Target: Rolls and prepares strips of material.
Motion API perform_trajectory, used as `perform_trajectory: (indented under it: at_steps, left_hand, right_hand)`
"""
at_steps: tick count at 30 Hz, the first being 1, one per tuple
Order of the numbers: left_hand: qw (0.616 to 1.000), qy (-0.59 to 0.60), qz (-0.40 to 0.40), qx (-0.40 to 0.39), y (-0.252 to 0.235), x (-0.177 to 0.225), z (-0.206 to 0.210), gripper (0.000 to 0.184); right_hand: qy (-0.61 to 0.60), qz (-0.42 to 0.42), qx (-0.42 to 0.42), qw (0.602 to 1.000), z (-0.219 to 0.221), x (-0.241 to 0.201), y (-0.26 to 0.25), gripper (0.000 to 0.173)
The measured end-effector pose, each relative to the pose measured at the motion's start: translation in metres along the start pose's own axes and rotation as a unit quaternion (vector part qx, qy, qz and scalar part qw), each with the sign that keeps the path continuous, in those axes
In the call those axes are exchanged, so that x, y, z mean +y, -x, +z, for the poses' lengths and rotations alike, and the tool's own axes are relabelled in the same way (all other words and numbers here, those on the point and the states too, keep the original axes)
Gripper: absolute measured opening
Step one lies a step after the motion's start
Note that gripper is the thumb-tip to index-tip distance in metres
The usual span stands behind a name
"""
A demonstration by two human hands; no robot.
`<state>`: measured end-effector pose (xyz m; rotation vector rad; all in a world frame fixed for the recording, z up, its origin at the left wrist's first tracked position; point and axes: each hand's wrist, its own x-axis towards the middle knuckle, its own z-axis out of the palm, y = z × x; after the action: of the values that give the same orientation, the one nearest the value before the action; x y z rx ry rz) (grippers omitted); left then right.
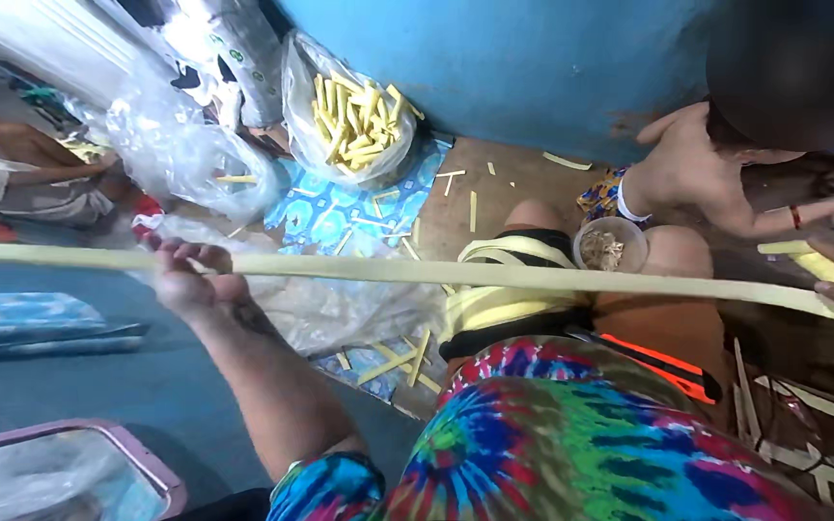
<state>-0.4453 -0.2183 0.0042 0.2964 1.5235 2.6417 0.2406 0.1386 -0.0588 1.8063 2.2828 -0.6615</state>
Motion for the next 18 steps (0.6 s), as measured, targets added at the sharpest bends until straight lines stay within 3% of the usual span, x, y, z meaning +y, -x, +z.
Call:
perform_trajectory:
  at_steps: [3,6,8,11,15,16,18]
  left_hand:
    - [0.984,-0.128,0.106,0.063,0.007,0.015,0.008,0.055]
    - [0.970,-0.178,0.166,0.016,0.017,0.016,0.017,0.070]
    - [0.960,-0.197,0.194,-0.039,0.024,0.010,0.023,0.060]
    - [0.945,-0.225,0.225,-0.074,0.020,-0.005,0.031,0.038]
    - [0.938,-0.289,0.186,-0.038,-0.006,-0.024,0.006,0.035]
    - [0.935,-0.303,0.176,-0.057,-0.004,-0.027,0.002,0.036]
    - [0.907,-0.343,0.162,-0.185,0.020,-0.022,0.004,0.041]
  right_hand:
    - [-0.038,-0.091,0.026,0.995,0.009,-0.019,-0.010,0.058]
    - [-0.078,-0.149,0.026,0.985,0.002,-0.064,-0.001,0.060]
    - [-0.094,-0.186,0.016,0.978,-0.007,-0.096,0.011,0.059]
    - [-0.114,-0.228,0.019,0.967,-0.014,-0.109,0.017,0.058]
    - [-0.203,-0.160,-0.046,0.965,-0.026,-0.093,0.034,0.062]
    - [-0.232,-0.138,-0.075,0.960,-0.027,-0.082,0.040,0.062]
    - [-0.301,-0.099,-0.107,0.942,-0.022,-0.052,0.051,0.062]
